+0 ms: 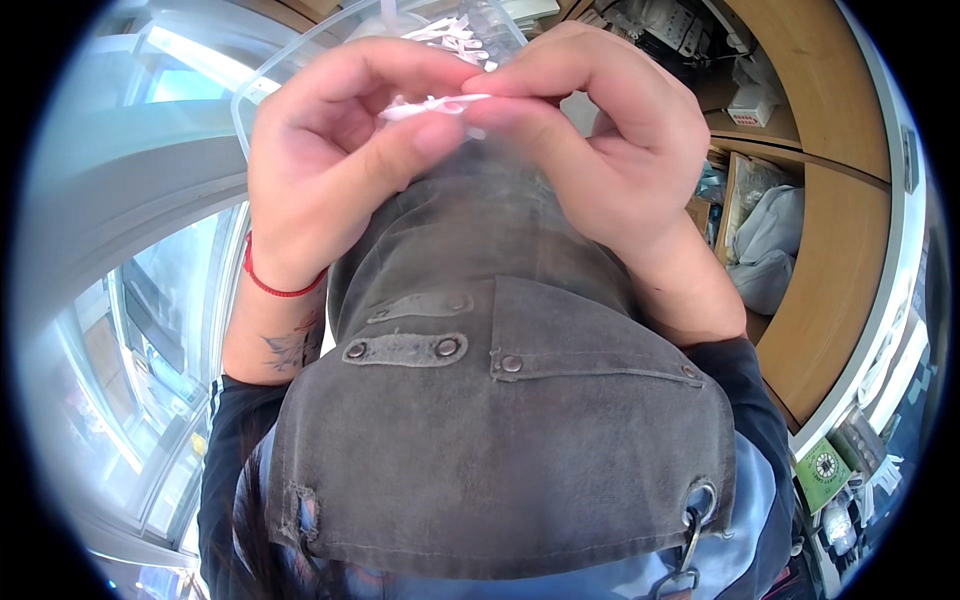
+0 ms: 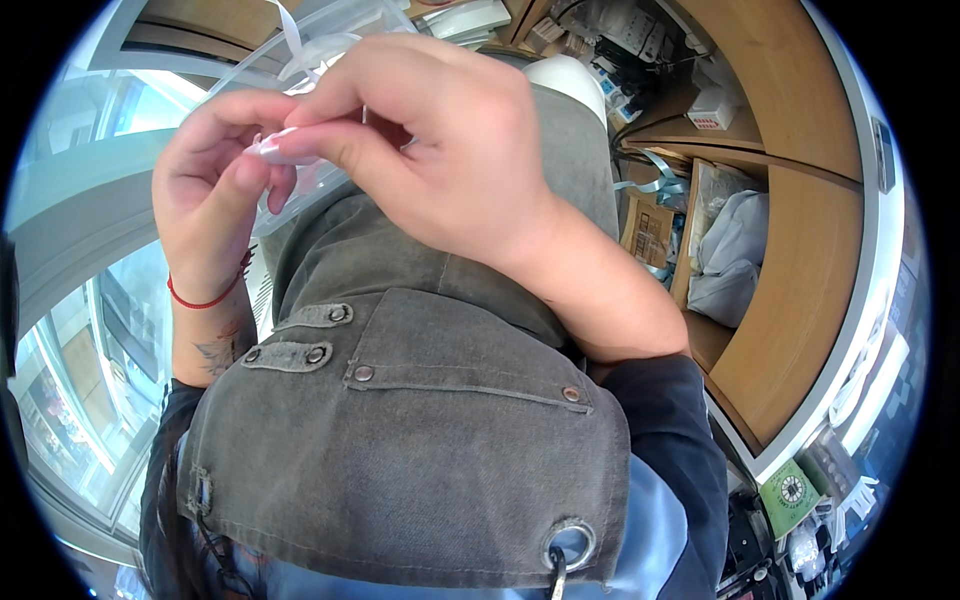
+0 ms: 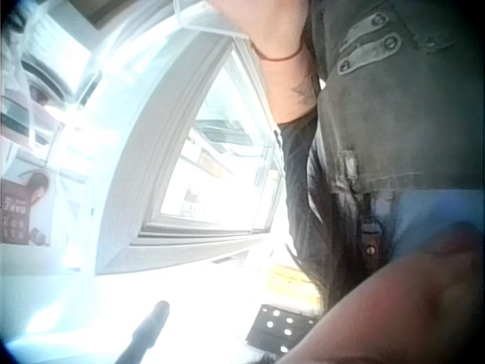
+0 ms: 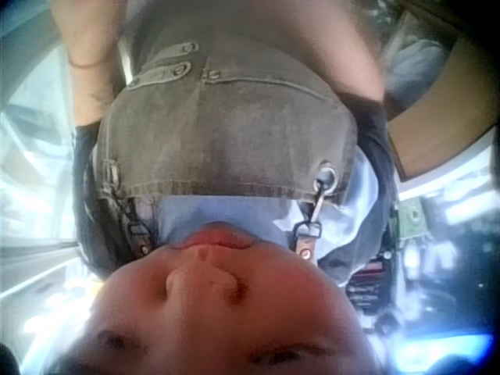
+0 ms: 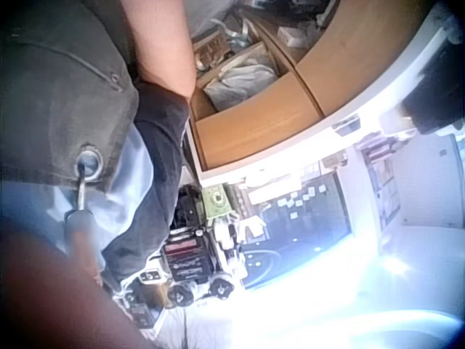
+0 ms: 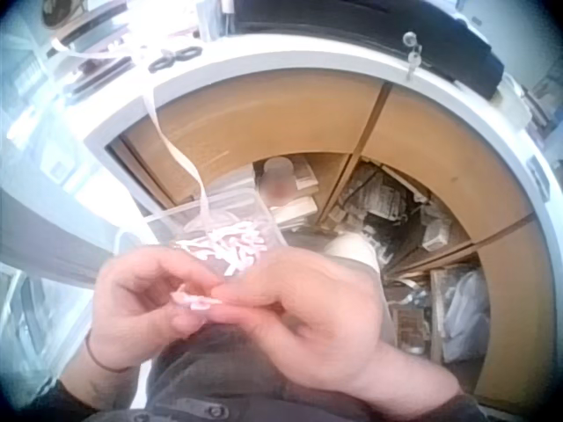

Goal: The person cuts a white ribbon into short pieces using scissors and then ties each piece into a small bow by hand. The finished bows are placed into a clear plastic container on the counter.

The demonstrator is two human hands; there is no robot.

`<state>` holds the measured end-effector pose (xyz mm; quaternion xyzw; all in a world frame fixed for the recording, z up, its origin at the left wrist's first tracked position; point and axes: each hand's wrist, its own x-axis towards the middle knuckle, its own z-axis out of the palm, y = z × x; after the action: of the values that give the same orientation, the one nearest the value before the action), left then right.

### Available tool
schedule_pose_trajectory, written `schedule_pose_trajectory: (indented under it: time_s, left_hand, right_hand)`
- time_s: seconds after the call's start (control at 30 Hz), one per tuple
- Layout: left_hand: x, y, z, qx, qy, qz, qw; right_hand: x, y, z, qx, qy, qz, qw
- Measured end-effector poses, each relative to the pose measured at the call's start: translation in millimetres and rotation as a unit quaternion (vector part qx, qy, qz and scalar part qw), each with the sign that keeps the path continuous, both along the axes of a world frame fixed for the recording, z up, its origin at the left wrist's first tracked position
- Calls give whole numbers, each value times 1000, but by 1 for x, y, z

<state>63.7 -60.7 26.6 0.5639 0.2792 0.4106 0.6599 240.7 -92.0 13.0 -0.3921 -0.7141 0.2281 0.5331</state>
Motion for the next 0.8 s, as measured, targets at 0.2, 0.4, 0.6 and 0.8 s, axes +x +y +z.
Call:
schedule_pose_trajectory:
  time_s: [0.2,0.4,0.6,0.8]
  left_hand:
    - [-13,6,3,-39,79,-25,996]
    - [-12,5,9,-56,62,-39,996]
    - [-9,4,9,-2,120,-23,993]
    - [-10,4,11,-10,164,-21,986]
  right_hand:
    - [1,1,2,119,-96,-42,987]
    - [2,4,9,55,-38,11,998]
    - [-1,2,0,-18,-8,-2,1000]
    - [4,6,-1,-52,-56,25,997]
